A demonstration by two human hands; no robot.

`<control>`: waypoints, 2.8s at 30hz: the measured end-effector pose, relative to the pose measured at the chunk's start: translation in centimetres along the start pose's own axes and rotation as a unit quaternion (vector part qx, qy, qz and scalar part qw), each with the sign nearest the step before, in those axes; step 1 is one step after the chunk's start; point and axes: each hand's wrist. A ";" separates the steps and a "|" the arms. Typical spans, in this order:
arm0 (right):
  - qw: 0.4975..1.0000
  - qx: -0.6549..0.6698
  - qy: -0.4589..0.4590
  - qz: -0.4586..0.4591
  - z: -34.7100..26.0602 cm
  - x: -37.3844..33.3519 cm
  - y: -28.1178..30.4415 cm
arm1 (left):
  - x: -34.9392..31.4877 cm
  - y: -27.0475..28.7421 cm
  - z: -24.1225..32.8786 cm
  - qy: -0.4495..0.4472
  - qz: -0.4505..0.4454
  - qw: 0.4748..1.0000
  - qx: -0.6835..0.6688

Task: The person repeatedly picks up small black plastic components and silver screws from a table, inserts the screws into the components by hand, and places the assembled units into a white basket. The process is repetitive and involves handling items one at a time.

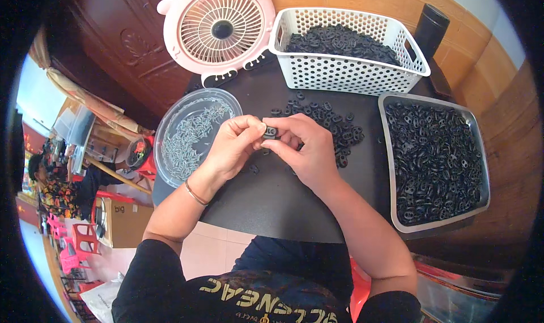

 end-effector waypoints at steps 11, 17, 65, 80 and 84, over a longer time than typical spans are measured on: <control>0.998 0.041 -0.024 0.051 1.0 -0.2 -0.1 | 0.0 -0.3 0.2 0.006 0.041 0.999 0.026; 1.000 -0.025 -0.001 -0.007 0.1 0.1 0.2 | 0.0 -0.1 -0.1 0.010 0.024 0.999 0.019; 0.999 0.006 -0.029 -0.019 0.5 -0.2 0.7 | 0.0 0.7 0.1 0.083 -0.038 0.995 -0.031; 0.998 0.050 -0.027 -0.005 1.7 -0.4 0.1 | 0.2 0.4 0.1 0.068 0.009 0.997 -0.024; 0.999 0.037 -0.032 -0.008 1.2 -0.3 0.0 | 0.1 0.1 0.2 0.050 0.019 0.998 -0.018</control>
Point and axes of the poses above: each hand's wrist, its own x-axis towards the middle knuckle, its own y-axis out of the back of the hand, z = x × y, and after that the axes turned 15 degrees about y, right-handed
